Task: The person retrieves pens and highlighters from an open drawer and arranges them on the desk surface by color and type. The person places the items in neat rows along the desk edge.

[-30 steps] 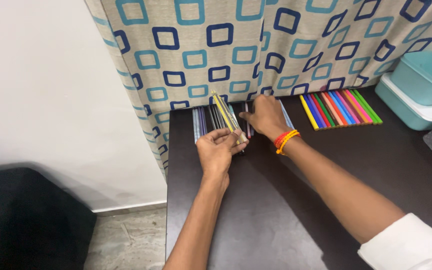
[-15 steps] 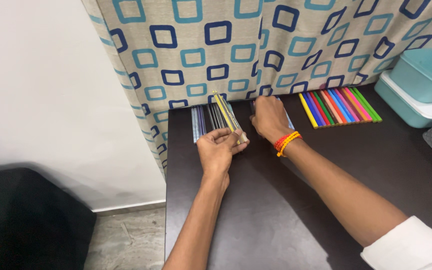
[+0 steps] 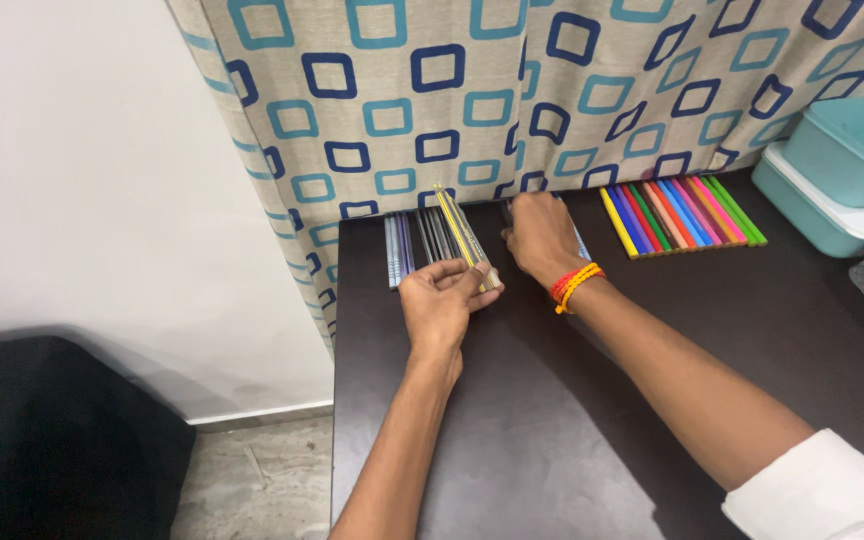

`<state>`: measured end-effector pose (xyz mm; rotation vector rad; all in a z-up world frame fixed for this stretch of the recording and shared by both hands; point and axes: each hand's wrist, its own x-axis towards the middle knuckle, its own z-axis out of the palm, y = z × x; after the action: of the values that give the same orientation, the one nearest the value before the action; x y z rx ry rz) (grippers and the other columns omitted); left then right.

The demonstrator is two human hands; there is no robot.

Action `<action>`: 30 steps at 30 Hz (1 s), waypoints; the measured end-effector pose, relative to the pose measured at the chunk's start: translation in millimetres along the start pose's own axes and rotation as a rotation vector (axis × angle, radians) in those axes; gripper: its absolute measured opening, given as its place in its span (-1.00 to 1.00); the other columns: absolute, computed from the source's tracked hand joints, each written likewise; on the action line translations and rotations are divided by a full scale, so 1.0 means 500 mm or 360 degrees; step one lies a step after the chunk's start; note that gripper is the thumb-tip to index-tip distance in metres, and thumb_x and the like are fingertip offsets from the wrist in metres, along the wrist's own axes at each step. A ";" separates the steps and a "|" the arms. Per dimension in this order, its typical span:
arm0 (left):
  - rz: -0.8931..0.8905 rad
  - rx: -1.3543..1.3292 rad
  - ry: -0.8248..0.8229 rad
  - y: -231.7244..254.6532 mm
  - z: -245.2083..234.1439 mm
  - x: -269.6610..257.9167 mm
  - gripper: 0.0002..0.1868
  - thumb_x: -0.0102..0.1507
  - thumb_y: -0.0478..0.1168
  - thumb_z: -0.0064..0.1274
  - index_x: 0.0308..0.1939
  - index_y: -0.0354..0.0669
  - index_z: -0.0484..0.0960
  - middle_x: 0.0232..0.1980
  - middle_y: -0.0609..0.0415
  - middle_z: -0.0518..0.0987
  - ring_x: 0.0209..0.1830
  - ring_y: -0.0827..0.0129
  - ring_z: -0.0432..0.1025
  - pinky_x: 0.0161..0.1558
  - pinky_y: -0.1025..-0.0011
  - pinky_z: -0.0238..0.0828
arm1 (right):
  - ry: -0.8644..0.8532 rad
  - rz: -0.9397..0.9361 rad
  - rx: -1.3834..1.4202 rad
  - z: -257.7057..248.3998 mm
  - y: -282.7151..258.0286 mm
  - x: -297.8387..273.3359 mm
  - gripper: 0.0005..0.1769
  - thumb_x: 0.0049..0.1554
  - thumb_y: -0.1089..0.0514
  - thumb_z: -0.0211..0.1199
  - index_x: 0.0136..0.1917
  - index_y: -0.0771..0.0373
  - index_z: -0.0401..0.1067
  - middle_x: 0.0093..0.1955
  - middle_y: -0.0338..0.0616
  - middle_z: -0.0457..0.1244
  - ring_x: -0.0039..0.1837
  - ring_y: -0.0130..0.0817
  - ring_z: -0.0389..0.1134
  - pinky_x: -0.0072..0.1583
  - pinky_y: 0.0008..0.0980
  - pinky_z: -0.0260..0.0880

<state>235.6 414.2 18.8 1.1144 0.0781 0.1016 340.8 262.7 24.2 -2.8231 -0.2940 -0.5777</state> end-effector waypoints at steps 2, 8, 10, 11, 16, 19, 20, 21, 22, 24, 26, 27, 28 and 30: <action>-0.0021 0.0019 0.0016 -0.001 0.001 -0.002 -0.82 0.23 -0.42 0.17 -0.16 -0.56 0.61 -0.30 -0.17 0.70 -0.38 0.27 0.64 -0.26 0.43 0.69 | -0.0003 -0.0012 0.0010 0.001 0.001 0.001 -0.74 -0.07 0.20 0.52 -0.20 0.44 0.57 -0.13 0.33 0.37 0.00 0.25 0.43 0.09 0.02 0.46; -0.0040 0.0025 0.0003 0.003 0.003 -0.002 -0.81 0.22 -0.42 0.18 -0.15 -0.56 0.60 -0.29 -0.17 0.70 -0.38 0.26 0.64 -0.27 0.42 0.69 | -0.0025 0.0099 0.0070 -0.040 -0.019 -0.001 -0.66 -0.02 0.08 0.52 -0.18 0.43 0.58 -0.15 0.32 0.37 -0.03 0.23 0.43 0.04 0.01 0.47; -0.0046 0.0031 0.0005 0.004 0.005 -0.002 -0.80 0.22 -0.42 0.18 -0.15 -0.57 0.60 -0.29 -0.17 0.70 -0.38 0.26 0.64 -0.27 0.42 0.69 | 0.0077 0.0052 0.0151 -0.068 -0.026 -0.006 -0.67 0.02 0.05 0.51 -0.18 0.41 0.60 -0.19 0.29 0.38 -0.07 0.19 0.44 0.01 -0.01 0.45; -0.0053 0.0031 -0.0001 0.003 0.007 -0.004 -0.80 0.22 -0.42 0.18 -0.14 -0.56 0.60 -0.29 -0.17 0.70 -0.37 0.27 0.63 -0.26 0.42 0.69 | 0.0202 -0.0035 0.0200 -0.087 -0.020 -0.014 -0.69 0.03 0.06 0.50 -0.18 0.39 0.62 -0.21 0.26 0.39 -0.10 0.16 0.45 0.00 -0.03 0.45; -0.0095 0.0066 -0.0113 0.001 0.018 -0.012 -0.79 0.22 -0.42 0.19 -0.14 -0.58 0.61 -0.28 -0.16 0.70 -0.36 0.27 0.64 -0.26 0.43 0.69 | -0.0285 0.0300 0.1340 -0.156 -0.014 -0.060 -0.68 0.15 0.06 0.38 -0.11 0.43 0.61 -0.26 0.03 0.45 -0.20 -0.24 0.46 -0.14 -0.32 0.44; -0.0166 0.0082 -0.0191 -0.004 0.025 -0.020 -0.79 0.22 -0.42 0.19 -0.14 -0.58 0.61 -0.28 -0.18 0.70 -0.35 0.24 0.64 -0.26 0.42 0.69 | -0.0583 0.0517 0.1816 -0.174 -0.009 -0.081 -0.73 0.09 0.14 0.39 -0.04 0.41 0.59 -0.21 -0.05 0.46 -0.20 -0.38 0.48 -0.12 -0.41 0.48; -0.0182 0.0065 -0.0225 -0.006 0.026 -0.022 -0.79 0.22 -0.41 0.19 -0.15 -0.59 0.61 -0.28 -0.19 0.70 -0.35 0.22 0.64 -0.26 0.41 0.69 | -0.0555 0.0557 0.1826 -0.173 -0.009 -0.087 -0.73 0.06 0.19 0.41 -0.01 0.40 0.57 -0.20 -0.04 0.45 -0.20 -0.37 0.48 -0.12 -0.40 0.50; -0.0198 0.0049 -0.0258 -0.008 0.027 -0.023 -0.79 0.22 -0.41 0.19 -0.15 -0.59 0.60 -0.28 -0.20 0.70 -0.34 0.20 0.65 -0.26 0.41 0.69 | -0.0527 0.0596 0.1836 -0.172 -0.008 -0.091 -0.71 0.03 0.24 0.43 0.02 0.40 0.54 -0.18 -0.03 0.45 -0.20 -0.35 0.49 -0.11 -0.39 0.53; -0.0220 0.0041 -0.0277 -0.008 0.026 -0.024 -0.79 0.22 -0.41 0.19 -0.15 -0.57 0.60 -0.27 -0.20 0.70 -0.34 0.18 0.65 -0.26 0.40 0.69 | -0.0539 0.0608 0.1896 -0.170 -0.006 -0.093 -0.71 0.02 0.25 0.43 0.02 0.40 0.55 -0.18 -0.05 0.45 -0.19 -0.37 0.49 -0.10 -0.40 0.53; -0.0267 0.0021 -0.0325 -0.011 0.028 -0.024 -0.80 0.21 -0.41 0.20 -0.15 -0.53 0.61 -0.27 -0.22 0.70 -0.33 0.15 0.66 -0.26 0.40 0.67 | -0.0557 0.0636 0.2010 -0.167 0.002 -0.098 -0.69 0.00 0.27 0.43 0.03 0.40 0.56 -0.18 -0.10 0.46 -0.18 -0.40 0.49 -0.08 -0.43 0.53; -0.0316 0.0004 -0.0396 -0.013 0.026 -0.027 -0.81 0.23 -0.39 0.19 -0.16 -0.52 0.64 -0.25 -0.20 0.70 -0.32 0.16 0.66 -0.24 0.41 0.68 | -0.0447 0.0565 0.1907 -0.161 0.003 -0.104 -0.70 -0.02 0.31 0.45 0.02 0.43 0.57 -0.19 -0.06 0.45 -0.19 -0.40 0.46 -0.11 -0.43 0.50; -0.0340 -0.0005 -0.0429 -0.012 0.025 -0.029 -0.81 0.23 -0.38 0.19 -0.16 -0.52 0.65 -0.25 -0.19 0.71 -0.31 0.17 0.66 -0.23 0.41 0.68 | -0.0394 0.0530 0.1855 -0.157 0.002 -0.107 -0.70 -0.02 0.33 0.46 0.01 0.45 0.58 -0.19 -0.04 0.45 -0.20 -0.40 0.45 -0.12 -0.43 0.48; -0.0347 0.0004 -0.0427 -0.012 0.024 -0.030 -0.81 0.24 -0.37 0.19 -0.17 -0.52 0.65 -0.24 -0.18 0.71 -0.30 0.17 0.66 -0.22 0.41 0.67 | -0.0343 0.0519 0.1826 -0.152 0.000 -0.109 -0.70 -0.04 0.35 0.47 0.00 0.46 0.58 -0.19 -0.03 0.45 -0.19 -0.41 0.45 -0.12 -0.44 0.48; -0.0365 0.0018 -0.0432 -0.013 0.028 -0.035 -0.81 0.25 -0.34 0.19 -0.17 -0.51 0.66 -0.23 -0.18 0.72 -0.29 0.18 0.66 -0.21 0.41 0.67 | -0.0239 0.0505 0.1761 -0.145 -0.001 -0.115 -0.70 -0.06 0.37 0.49 -0.03 0.49 0.57 -0.19 -0.02 0.46 -0.17 -0.43 0.47 -0.12 -0.48 0.47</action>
<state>220.2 396.7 19.2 1.1138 -0.0367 -0.2549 263.0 234.6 65.8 -1.7730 -0.1175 -0.0597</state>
